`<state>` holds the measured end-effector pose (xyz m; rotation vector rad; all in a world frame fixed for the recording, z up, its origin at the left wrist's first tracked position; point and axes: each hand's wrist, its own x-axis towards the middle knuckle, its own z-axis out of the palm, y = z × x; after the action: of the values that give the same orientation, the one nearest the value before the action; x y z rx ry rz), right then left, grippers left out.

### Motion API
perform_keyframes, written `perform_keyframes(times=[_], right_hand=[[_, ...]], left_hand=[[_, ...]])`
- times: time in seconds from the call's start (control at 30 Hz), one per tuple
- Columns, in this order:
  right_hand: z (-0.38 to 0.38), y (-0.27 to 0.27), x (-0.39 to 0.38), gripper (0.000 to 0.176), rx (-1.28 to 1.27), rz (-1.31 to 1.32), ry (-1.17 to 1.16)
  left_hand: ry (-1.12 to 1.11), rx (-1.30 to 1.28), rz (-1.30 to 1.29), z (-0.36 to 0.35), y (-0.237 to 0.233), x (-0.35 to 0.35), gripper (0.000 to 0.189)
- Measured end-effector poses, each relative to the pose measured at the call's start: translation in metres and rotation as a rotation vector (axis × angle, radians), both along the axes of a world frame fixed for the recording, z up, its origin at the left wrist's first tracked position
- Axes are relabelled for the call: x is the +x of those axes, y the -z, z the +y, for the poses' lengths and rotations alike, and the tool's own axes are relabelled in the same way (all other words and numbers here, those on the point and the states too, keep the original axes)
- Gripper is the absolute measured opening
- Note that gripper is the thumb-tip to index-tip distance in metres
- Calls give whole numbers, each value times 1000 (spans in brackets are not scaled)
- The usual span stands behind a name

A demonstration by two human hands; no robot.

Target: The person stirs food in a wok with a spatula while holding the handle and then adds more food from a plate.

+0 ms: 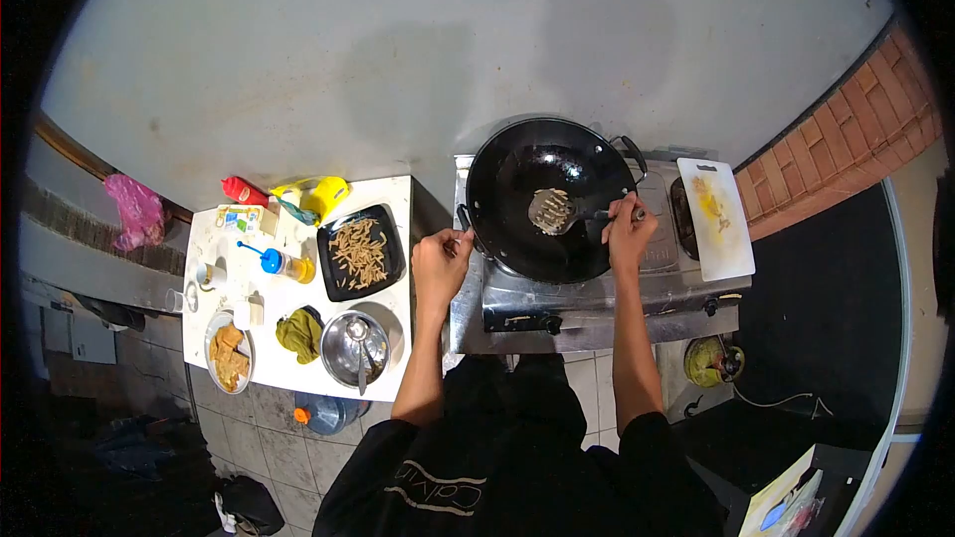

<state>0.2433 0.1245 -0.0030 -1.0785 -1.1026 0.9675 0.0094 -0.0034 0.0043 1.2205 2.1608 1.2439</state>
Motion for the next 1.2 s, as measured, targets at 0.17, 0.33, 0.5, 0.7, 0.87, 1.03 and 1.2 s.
perform_keyframes(times=[0.17,0.33,0.5,0.7,0.87,1.03,1.2], right_hand=[[0,3,0,42,-46,-6,15],[2,8,0,43,2,-93,44],[-3,-2,4,43,-150,-92,-36],[5,2,11,42,-79,-183,-100],[6,-5,16,40,-96,-180,-185],[12,-11,25,36,-213,-81,-316],[19,-16,33,36,-198,-49,-361]], left_hand=[[8,23,-13,0,-3,2,29],[8,31,42,0,-5,3,26],[-31,27,27,-1,-5,7,26],[-77,54,14,-2,0,13,25],[-107,-2,66,-4,-8,18,25],[-148,-42,12,-2,-11,24,24],[-204,0,40,0,-4,27,23]])
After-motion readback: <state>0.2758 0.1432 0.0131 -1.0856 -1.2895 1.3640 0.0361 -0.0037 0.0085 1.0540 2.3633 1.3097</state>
